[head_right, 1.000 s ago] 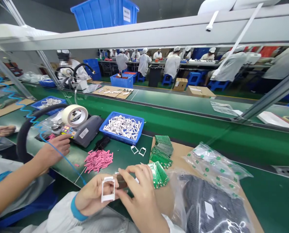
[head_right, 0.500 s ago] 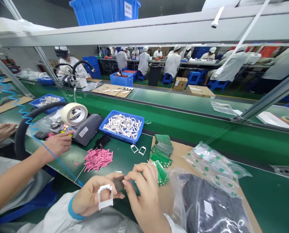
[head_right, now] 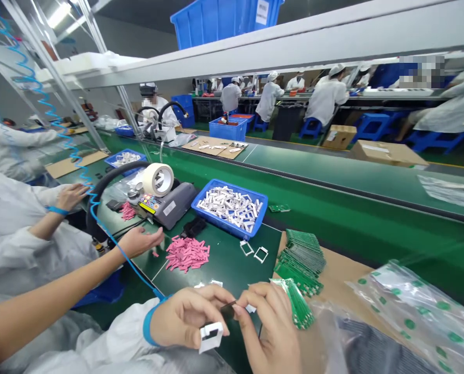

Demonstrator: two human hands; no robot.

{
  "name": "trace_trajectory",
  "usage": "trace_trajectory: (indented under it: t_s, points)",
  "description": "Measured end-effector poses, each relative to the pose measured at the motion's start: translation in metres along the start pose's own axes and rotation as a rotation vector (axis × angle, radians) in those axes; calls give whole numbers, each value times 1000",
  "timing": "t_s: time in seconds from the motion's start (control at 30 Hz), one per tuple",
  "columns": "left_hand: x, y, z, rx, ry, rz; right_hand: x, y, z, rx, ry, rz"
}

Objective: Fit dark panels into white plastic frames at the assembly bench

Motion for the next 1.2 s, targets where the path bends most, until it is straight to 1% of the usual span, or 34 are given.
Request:
trace_trajectory:
  t_s: [0.07,0.13,0.17,0.23,0.3,0.4,0.43,0.5,0.57,0.6,0.67,0.7,0.73,0.77,0.8,0.87,0.9,0.93,1.0,1.03,1.07,1.13,1.2]
  points:
    - [-1,2,-2,30,-22,2,-1,-5,2,17,-19,-27]
    - [-1,6,-7,46,-10,18,-1,-10,3,21,-16,-47]
    - [-1,8,-11,38,3,44,-1,-13,2,16,-4,-48]
    - [0,14,-17,-35,25,119,-1,-17,-1,10,16,-53]
    - [0,20,-19,-159,25,183,-2,-19,-4,40,14,-46]
    - [-1,31,-13,-322,-18,217,-8,-26,-5,200,-88,-30]
    - [-3,36,-9,-347,-43,236,-12,-32,-3,249,-136,-44]
    - [-6,47,-3,-374,-85,287,-23,-52,3,286,-212,-135]
    - [-9,54,1,-377,-106,318,-36,-79,11,247,-238,-256]
    - [-10,56,1,-375,-107,317,-42,-92,15,217,-237,-289]
    - [-11,54,1,-368,-103,292,-50,-107,22,163,-235,-290]
    - [-11,50,1,-361,-104,269,-50,-109,25,144,-230,-277]
    - [-11,47,1,-353,-106,243,-48,-106,27,133,-221,-256]
    - [-11,42,1,-343,-107,219,-44,-98,27,128,-212,-229]
    - [-11,38,2,-329,-108,193,-39,-86,27,128,-206,-192]
    - [-11,30,3,-298,-101,152,-23,-53,21,115,-159,-83]
    - [-10,26,3,-281,-94,137,-14,-36,15,98,-105,-28]
    - [-10,23,2,-260,-86,126,-5,-21,7,60,-5,13]
    - [-9,19,1,-209,-63,113,10,-2,-11,-61,198,11]
    - [-8,18,-1,-183,-48,110,15,2,-19,-124,277,-8]
    - [-7,17,-2,-160,-37,106,19,3,-24,-176,323,-29]
    - [-6,15,-4,-137,-22,104,24,2,-31,-240,355,-35]
    - [-5,14,-6,-134,-14,114,27,0,-33,-263,348,-14]
Point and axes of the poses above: each hand's wrist, its own x-axis towards the middle knuckle, its own y-axis out of the back of the hand, z = x × y, the point moved 5 cm from there along x, towards the middle knuckle, and after that the axes turned 14 degrees about y, right-handed, at the moved point
